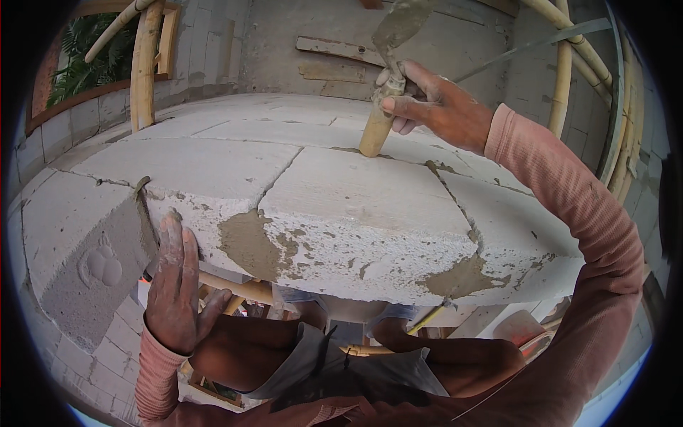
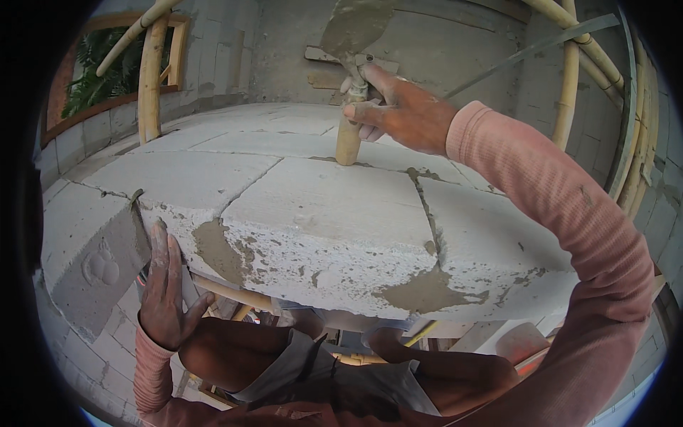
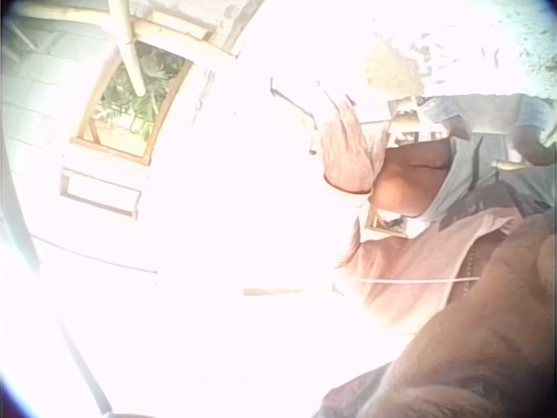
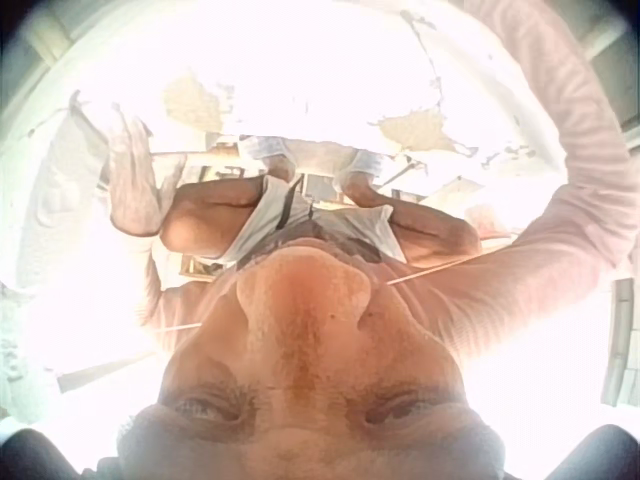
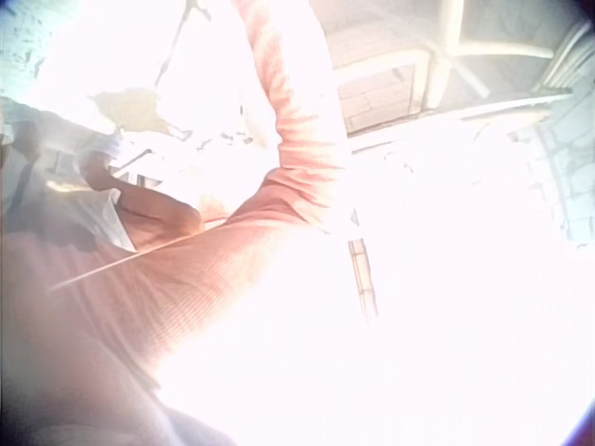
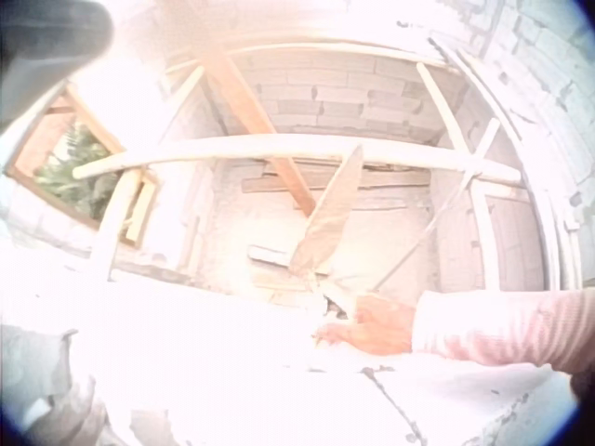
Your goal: The person measures a lightweight concrete block using a tape measure, cuts it with a hand saw, and secures it into place on a wall using a hammer and mortar applied with a trowel.
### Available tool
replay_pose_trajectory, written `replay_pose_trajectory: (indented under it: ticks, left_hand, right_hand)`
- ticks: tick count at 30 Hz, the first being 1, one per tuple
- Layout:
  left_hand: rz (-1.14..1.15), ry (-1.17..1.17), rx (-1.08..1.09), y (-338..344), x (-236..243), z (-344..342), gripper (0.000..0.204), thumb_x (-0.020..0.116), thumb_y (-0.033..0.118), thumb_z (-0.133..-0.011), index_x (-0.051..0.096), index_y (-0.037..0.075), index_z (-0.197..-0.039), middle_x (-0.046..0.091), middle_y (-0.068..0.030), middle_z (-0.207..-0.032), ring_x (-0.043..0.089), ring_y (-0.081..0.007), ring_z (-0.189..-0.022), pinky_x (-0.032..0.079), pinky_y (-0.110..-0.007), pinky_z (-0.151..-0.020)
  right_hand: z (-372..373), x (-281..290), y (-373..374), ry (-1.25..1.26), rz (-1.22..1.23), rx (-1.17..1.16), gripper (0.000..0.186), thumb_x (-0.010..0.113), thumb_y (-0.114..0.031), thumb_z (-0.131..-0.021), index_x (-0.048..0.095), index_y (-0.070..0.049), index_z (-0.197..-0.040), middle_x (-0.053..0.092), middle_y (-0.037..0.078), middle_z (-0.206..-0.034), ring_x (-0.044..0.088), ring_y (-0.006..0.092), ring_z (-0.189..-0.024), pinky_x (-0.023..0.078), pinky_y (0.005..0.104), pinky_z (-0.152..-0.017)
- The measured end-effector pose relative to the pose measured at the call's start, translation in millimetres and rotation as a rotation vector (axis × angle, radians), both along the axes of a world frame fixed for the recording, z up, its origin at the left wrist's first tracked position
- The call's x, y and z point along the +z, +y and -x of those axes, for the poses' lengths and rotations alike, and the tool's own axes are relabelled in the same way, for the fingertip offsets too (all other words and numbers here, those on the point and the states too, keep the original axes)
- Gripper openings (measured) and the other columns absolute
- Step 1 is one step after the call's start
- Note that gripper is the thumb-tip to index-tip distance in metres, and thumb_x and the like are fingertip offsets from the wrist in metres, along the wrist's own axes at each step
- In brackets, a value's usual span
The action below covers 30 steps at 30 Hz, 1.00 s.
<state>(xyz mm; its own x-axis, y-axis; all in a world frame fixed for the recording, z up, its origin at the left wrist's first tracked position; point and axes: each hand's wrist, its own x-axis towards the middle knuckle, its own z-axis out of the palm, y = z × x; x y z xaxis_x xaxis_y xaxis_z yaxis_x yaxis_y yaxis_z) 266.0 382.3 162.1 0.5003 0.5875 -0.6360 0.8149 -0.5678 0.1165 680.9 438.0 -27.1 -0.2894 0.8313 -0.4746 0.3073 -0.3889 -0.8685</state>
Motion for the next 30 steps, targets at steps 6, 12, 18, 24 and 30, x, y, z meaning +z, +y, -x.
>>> replay_pose_trajectory:
  ticks: [6,12,18,24,30]
  left_hand:
    - [0.029,-0.005,0.004,1.0,0.5,0.3,0.105,0.078,0.032,-0.083,0.017,-0.008,-0.159,0.015,-0.0367,-0.164,0.023,-0.0494,-0.152,0.028,-0.05,-0.122]
    - [0.045,-0.039,-0.011,2.9,2.6,-0.4,0.1,0.076,0.031,-0.084,0.022,-0.008,-0.158,0.017,-0.035,-0.164,0.023,-0.0481,-0.153,0.028,-0.05,-0.122]
    - [0.031,-0.017,0.065,-1.2,4.5,-3.1,0.099,0.075,0.032,-0.085,0.022,-0.008,-0.158,0.018,-0.0338,-0.164,0.021,-0.0474,-0.153,0.025,-0.049,-0.124]
    - [0.013,-0.01,0.032,-1.9,2.8,0.0,0.103,0.076,0.031,-0.083,0.018,-0.007,-0.159,0.017,-0.0337,-0.165,0.021,-0.0475,-0.153,0.024,-0.049,-0.124]
    - [-0.026,-0.074,-0.001,-1.1,-4.2,2.4,0.107,0.078,0.029,-0.08,0.017,-0.006,-0.16,0.017,-0.0331,-0.165,0.021,-0.0475,-0.153,0.025,-0.049,-0.124]
  right_hand:
    - [6.2,7.0,-5.7,0.017,0.063,0.057,0.071,0.057,-0.055,-0.101,0.042,0.001,-0.141,0.065,0.025,-0.119,0.071,0.0248,-0.101,0.057,0.0389,-0.096]
    - [-35.3,36.4,5.7,-0.662,-0.082,0.341,0.068,0.054,-0.05,-0.099,0.045,-0.001,-0.146,0.067,0.023,-0.118,0.07,0.0331,-0.099,0.054,0.0436,-0.098]
    - [-125.5,67.9,-48.0,-1.173,0.459,0.866,0.036,0.059,-0.024,-0.096,0.064,0.003,-0.118,0.073,0.021,-0.091,0.071,0.0366,-0.088,0.056,0.0481,-0.091]
    - [-56.6,94.6,-62.8,-1.133,0.56,1.107,0.024,0.056,-0.013,-0.094,0.071,0.003,-0.102,0.075,0.02,-0.095,0.074,0.0336,-0.094,0.06,0.0485,-0.087]
    - [24.6,101.1,-19.6,-0.913,0.299,1.224,0.024,0.053,-0.011,-0.098,0.067,0.007,-0.106,0.074,0.022,-0.094,0.074,0.0346,-0.088,0.06,0.0483,-0.088]
